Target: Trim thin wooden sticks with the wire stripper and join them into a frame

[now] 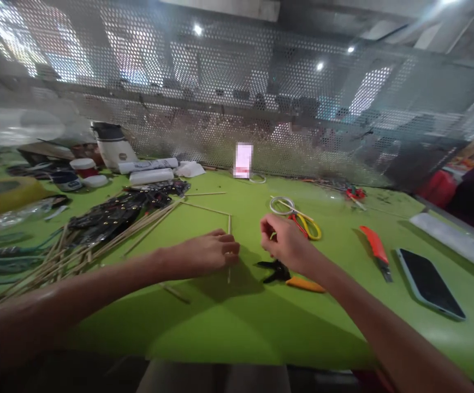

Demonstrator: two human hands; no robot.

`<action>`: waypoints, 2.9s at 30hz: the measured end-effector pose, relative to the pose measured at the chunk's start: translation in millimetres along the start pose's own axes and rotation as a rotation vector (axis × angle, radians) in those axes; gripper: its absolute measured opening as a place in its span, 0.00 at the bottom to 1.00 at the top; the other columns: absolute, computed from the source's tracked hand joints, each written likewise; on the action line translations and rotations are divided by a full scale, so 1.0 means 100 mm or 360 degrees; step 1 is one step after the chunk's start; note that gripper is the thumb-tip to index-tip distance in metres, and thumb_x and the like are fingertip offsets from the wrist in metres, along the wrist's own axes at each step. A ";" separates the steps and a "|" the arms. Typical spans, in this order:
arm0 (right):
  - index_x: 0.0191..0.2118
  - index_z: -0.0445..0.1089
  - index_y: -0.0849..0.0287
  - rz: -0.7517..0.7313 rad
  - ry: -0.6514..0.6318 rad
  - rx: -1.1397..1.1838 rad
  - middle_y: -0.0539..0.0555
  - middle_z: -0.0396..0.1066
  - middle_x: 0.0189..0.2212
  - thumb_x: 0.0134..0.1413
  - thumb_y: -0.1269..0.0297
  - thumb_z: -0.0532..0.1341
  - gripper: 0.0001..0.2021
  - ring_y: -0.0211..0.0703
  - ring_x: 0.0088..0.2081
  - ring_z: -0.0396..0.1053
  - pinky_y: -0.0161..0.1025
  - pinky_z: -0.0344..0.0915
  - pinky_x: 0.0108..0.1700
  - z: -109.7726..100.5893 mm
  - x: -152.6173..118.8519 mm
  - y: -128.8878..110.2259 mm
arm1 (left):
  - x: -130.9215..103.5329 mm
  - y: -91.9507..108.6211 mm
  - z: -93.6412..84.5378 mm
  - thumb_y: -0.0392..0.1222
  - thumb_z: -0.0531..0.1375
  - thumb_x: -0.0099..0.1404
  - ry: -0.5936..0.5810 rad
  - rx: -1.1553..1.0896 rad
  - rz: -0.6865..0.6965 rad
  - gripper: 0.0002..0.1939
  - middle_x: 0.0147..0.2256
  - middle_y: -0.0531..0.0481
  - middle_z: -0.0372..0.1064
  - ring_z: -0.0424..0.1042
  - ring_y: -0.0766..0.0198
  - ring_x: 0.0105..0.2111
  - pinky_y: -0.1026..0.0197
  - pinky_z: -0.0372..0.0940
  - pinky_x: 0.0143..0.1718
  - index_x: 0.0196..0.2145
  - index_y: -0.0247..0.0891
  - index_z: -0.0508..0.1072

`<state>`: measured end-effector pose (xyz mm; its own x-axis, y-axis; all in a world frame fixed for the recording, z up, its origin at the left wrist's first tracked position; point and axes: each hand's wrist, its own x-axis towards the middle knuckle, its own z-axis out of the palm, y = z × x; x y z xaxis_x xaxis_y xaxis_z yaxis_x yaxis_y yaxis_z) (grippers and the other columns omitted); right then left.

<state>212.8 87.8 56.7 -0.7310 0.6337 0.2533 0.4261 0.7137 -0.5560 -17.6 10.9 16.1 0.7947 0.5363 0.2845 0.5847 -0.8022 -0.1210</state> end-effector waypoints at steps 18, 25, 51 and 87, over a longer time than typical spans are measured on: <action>0.38 0.61 0.54 0.0021 -0.0187 0.0346 0.49 0.66 0.30 0.58 0.71 0.55 0.04 0.37 0.30 0.64 0.35 0.63 0.31 -0.09 -0.40 -0.11 | 0.37 0.14 0.00 0.30 0.52 0.66 0.0634 -0.0811 -0.0426 0.06 0.32 0.47 0.67 0.64 0.67 0.31 0.65 0.61 0.31 0.37 0.34 0.68; 0.36 0.59 0.54 0.0024 -0.0234 0.0247 0.49 0.64 0.29 0.59 0.68 0.53 0.02 0.38 0.29 0.62 0.38 0.62 0.32 -0.06 -0.44 -0.24 | 0.28 0.25 0.02 0.29 0.50 0.67 0.0466 -0.0766 -0.0412 0.07 0.36 0.46 0.73 0.71 0.66 0.32 0.65 0.62 0.30 0.40 0.36 0.65; 0.34 0.57 0.57 -0.0164 -0.0167 0.0065 0.44 0.61 0.27 0.54 0.78 0.55 0.08 0.29 0.27 0.57 0.30 0.55 0.29 0.04 -0.40 -0.26 | 0.28 0.24 0.02 0.28 0.50 0.66 0.0516 -0.0839 -0.0339 0.08 0.28 0.53 0.61 0.59 0.72 0.25 0.67 0.55 0.25 0.32 0.33 0.67; 0.35 0.62 0.60 -0.0088 -0.0165 -0.0237 0.47 0.62 0.25 0.54 0.73 0.54 0.03 0.33 0.24 0.56 0.35 0.49 0.27 0.09 -0.38 -0.31 | 0.36 0.37 0.00 0.30 0.55 0.65 0.0512 -0.0978 -0.0632 0.05 0.28 0.53 0.65 0.61 0.72 0.25 0.67 0.55 0.25 0.31 0.32 0.69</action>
<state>222.0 38.6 57.3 -0.8032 0.5635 0.1932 0.4521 0.7878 -0.4183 33.2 0.8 21.7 0.4053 0.7853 0.4680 0.5448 -0.6186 0.5661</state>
